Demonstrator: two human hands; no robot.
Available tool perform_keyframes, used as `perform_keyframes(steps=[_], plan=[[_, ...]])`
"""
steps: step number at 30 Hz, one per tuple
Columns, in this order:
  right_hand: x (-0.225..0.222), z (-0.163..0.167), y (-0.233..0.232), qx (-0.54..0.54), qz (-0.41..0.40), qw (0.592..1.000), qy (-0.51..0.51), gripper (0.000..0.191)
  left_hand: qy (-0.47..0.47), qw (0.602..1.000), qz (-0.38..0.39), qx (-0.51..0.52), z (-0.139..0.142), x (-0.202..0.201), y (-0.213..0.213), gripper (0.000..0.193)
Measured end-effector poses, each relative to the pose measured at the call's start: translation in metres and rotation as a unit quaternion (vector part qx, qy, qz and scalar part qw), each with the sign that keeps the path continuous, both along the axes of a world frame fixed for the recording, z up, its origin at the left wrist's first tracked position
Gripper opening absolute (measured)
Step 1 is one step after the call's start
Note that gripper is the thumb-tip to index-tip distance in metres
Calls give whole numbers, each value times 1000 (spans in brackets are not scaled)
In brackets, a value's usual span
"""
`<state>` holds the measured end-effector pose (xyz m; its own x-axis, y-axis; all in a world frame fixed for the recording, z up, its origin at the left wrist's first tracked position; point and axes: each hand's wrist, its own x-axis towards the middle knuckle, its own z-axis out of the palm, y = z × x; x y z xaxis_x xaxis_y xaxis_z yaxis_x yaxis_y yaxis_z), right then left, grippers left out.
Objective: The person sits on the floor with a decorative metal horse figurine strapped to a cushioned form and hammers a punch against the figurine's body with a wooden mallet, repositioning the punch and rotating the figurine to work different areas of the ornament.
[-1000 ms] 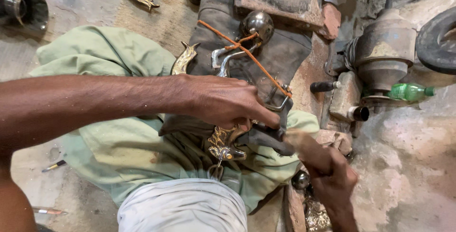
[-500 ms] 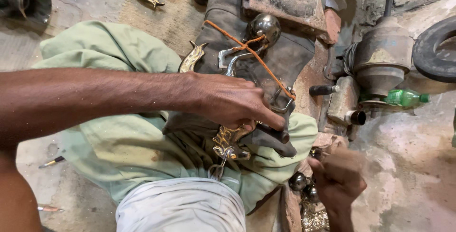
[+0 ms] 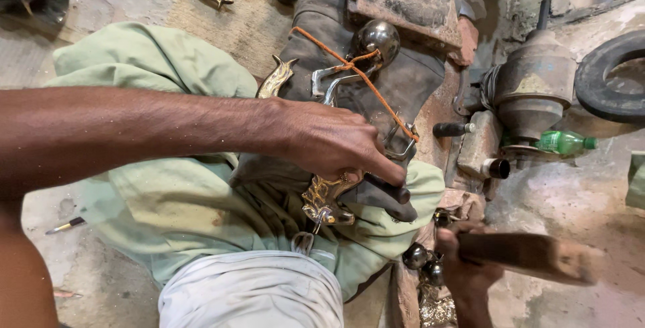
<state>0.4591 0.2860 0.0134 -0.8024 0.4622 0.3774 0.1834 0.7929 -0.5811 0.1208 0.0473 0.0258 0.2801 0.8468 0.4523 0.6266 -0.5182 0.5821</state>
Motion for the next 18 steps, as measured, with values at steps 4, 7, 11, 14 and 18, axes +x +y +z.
perform_keyframes(steps=[4,7,11,14,18], plan=[[-2,1,4,190,30,981,-27,32,-17,999,-10,34,-1,-1,-1,35],[-3,3,6,113,23,993,-8,23,0,1000,6,4,0,0,-1,35],[-2,6,3,129,17,991,-25,23,21,1000,19,-3,4,-1,-1,39],[-2,8,0,203,27,978,-37,31,27,999,14,-34,6,-1,-2,37],[-9,11,-5,7,14,1000,15,21,37,998,23,-36,8,-3,-3,38]])
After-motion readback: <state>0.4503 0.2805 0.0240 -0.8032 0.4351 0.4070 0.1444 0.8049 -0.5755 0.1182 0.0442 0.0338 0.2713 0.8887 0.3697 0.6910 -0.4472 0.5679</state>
